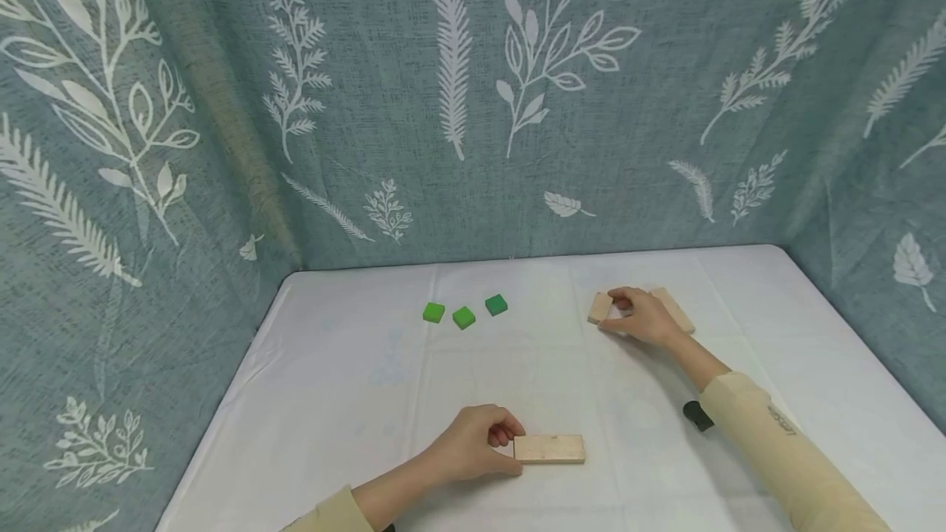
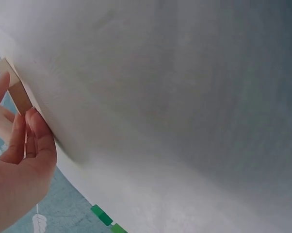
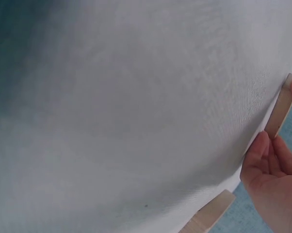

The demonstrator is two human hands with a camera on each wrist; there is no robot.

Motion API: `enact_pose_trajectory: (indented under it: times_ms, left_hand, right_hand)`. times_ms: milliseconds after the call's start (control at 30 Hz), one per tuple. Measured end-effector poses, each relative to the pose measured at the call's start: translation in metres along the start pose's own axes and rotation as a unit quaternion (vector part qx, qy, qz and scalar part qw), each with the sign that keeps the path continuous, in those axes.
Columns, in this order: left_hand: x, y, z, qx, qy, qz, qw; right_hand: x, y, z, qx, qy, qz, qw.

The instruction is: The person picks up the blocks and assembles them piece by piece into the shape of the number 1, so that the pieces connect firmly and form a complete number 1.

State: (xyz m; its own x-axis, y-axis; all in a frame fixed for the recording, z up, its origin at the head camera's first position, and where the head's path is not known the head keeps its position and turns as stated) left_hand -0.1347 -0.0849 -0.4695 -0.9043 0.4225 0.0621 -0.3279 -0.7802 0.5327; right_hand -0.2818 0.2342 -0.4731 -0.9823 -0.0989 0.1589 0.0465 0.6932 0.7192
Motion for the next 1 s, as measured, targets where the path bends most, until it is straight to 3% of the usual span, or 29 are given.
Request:
enact_pose_trajectory:
  times_ms: [333, 1000]
  left_hand:
    - [0.0003, 0.0020, -0.0016, -0.037, 0.040, -0.005, 0.9985]
    - [-0.0002, 0.0021, -0.0009, -0.054, 0.049, -0.002, 0.9974]
  right_hand:
    - [0.0000, 0.0006, 0.0011, 0.005, -0.010, -0.003, 0.9999]
    - [0.0026, -0.0010, 0.0052, 0.012, -0.010, 0.000, 0.9999]
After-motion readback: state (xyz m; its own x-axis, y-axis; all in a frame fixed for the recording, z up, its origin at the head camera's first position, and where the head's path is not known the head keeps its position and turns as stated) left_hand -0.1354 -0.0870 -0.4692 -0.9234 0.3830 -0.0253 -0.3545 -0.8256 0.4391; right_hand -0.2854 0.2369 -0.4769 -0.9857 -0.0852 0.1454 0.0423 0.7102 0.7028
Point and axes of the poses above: each hand's wrist, its own x-axis towards the middle knuckle, its own y-axis out of the back of the hand, z = x × y, the point moved 1 cm from there along x, towards the middle knuckle, and after that the axes turned 12 degrees about z, right-handed, at the moved point
